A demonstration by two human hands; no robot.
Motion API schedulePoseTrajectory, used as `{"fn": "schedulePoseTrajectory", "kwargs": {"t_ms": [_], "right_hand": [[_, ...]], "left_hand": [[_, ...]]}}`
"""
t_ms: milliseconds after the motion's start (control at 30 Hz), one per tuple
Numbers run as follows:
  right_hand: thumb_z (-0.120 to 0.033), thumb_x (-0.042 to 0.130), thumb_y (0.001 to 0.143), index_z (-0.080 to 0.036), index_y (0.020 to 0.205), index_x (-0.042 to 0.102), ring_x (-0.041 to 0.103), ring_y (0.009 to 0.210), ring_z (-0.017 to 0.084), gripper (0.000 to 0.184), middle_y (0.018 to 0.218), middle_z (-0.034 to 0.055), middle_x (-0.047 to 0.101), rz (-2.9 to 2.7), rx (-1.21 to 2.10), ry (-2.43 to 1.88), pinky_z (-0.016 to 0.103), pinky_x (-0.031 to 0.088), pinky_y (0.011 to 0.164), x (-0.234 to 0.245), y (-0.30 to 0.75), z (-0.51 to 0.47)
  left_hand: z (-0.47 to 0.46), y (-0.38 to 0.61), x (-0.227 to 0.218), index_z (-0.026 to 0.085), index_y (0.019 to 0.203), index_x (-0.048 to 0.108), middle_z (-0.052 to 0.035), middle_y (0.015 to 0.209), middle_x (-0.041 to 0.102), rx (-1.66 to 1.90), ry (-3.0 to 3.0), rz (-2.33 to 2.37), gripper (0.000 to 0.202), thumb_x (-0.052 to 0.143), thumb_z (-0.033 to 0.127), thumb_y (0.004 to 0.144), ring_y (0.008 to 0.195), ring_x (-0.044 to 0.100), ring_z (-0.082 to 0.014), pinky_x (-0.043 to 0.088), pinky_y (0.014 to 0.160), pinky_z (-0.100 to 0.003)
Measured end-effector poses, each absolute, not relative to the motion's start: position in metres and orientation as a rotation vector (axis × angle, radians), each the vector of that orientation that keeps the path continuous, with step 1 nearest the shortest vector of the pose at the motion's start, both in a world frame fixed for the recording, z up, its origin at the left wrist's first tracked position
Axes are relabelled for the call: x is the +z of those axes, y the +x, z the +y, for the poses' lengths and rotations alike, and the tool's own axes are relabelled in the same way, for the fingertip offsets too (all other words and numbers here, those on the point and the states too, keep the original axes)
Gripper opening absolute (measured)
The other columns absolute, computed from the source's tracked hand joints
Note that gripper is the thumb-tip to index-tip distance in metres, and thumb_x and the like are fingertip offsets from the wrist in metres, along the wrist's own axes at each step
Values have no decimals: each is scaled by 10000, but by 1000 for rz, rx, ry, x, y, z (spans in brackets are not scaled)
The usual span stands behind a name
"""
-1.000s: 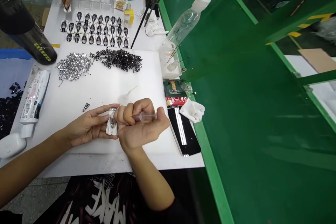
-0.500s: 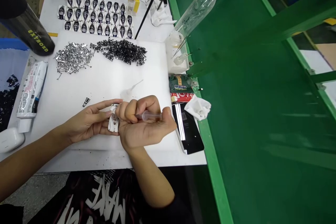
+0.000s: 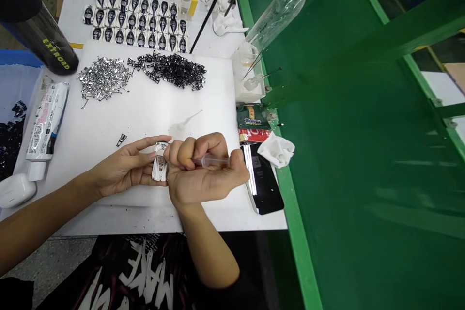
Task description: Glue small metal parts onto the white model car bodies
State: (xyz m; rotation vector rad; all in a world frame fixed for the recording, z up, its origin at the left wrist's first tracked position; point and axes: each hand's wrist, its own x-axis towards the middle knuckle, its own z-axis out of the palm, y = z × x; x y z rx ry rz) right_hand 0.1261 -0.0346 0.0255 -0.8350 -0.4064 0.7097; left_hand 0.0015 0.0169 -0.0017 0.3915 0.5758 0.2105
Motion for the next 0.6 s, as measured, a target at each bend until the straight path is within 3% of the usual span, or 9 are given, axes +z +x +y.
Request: {"fn": "schedulePoseTrajectory", "kwargs": {"t_ms": [167, 600], "right_hand": [[-534, 483, 841, -231, 532, 331, 97, 357, 74, 459, 438, -82, 106, -389, 687, -895, 235, 224, 360, 26, 125, -34], [-531, 458, 891, -224, 549, 375, 152, 365, 86, 467, 407, -71, 198, -529, 622, -914, 247, 273, 405, 28, 118, -38]], "left_hand": [[16, 1, -1, 241, 1350, 631, -50, 938, 729, 216, 393, 584, 405, 587, 120, 966, 854, 731, -173, 618, 881, -427], [16, 2, 0, 251, 1357, 629, -29, 920, 726, 222, 404, 585, 414, 603, 132, 961, 858, 740, -173, 611, 895, -427]]}}
